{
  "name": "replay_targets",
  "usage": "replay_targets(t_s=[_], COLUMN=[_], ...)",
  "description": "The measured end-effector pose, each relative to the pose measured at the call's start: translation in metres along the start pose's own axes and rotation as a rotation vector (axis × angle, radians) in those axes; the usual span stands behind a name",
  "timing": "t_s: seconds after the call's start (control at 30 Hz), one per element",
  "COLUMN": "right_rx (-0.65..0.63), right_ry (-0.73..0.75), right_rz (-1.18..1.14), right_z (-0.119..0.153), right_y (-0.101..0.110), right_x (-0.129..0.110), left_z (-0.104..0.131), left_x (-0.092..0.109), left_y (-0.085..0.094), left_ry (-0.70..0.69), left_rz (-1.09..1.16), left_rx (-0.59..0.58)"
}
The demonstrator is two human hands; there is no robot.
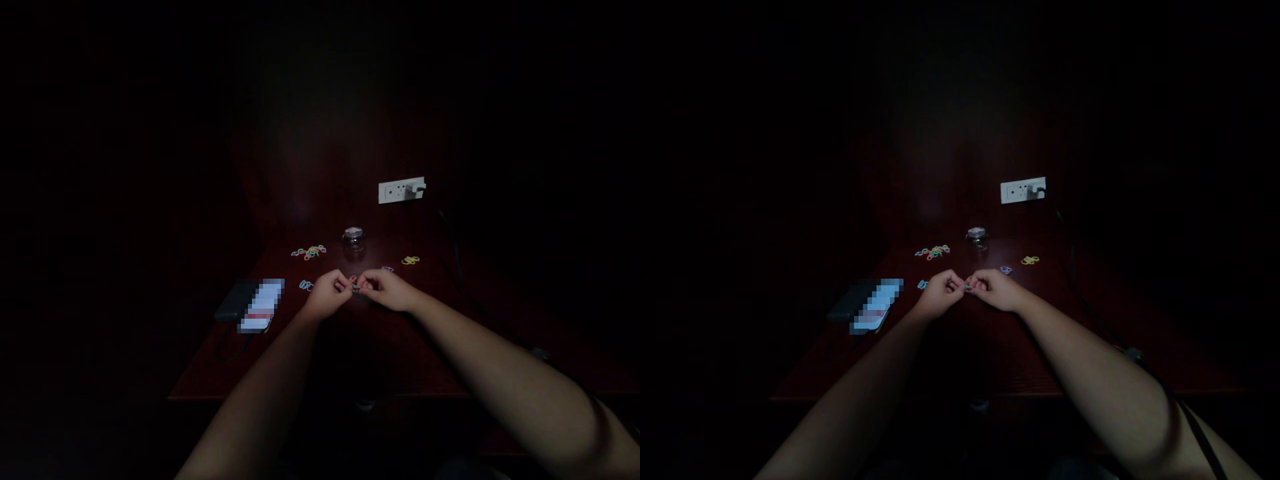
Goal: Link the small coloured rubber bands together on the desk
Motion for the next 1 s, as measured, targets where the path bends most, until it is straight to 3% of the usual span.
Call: replay_targets(t_s=[0.4, 1.0], right_rx=[0.069, 0.063], right_ry=[0.044, 0.029], right_rz=[0.119, 0.107], right_z=[-0.0008, 0.0005], right_y=[0.0088, 0.0092], right_x=[-0.0017, -0.0053], left_z=[-0.0003, 0.0004], left_x=[0.001, 0.0043], left_y=[-0.0035, -0.0034], left_ry=[-0.008, -0.02], left_rz=[0.075, 0.04], left_rx=[-0.021, -0.035])
Point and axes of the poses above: each hand's wrist, its own z-axis away from the middle knuckle, its own y-axis out of the back of the hand, x = y × z, the point moved 10 cm from there along -z, towards the middle knuckle
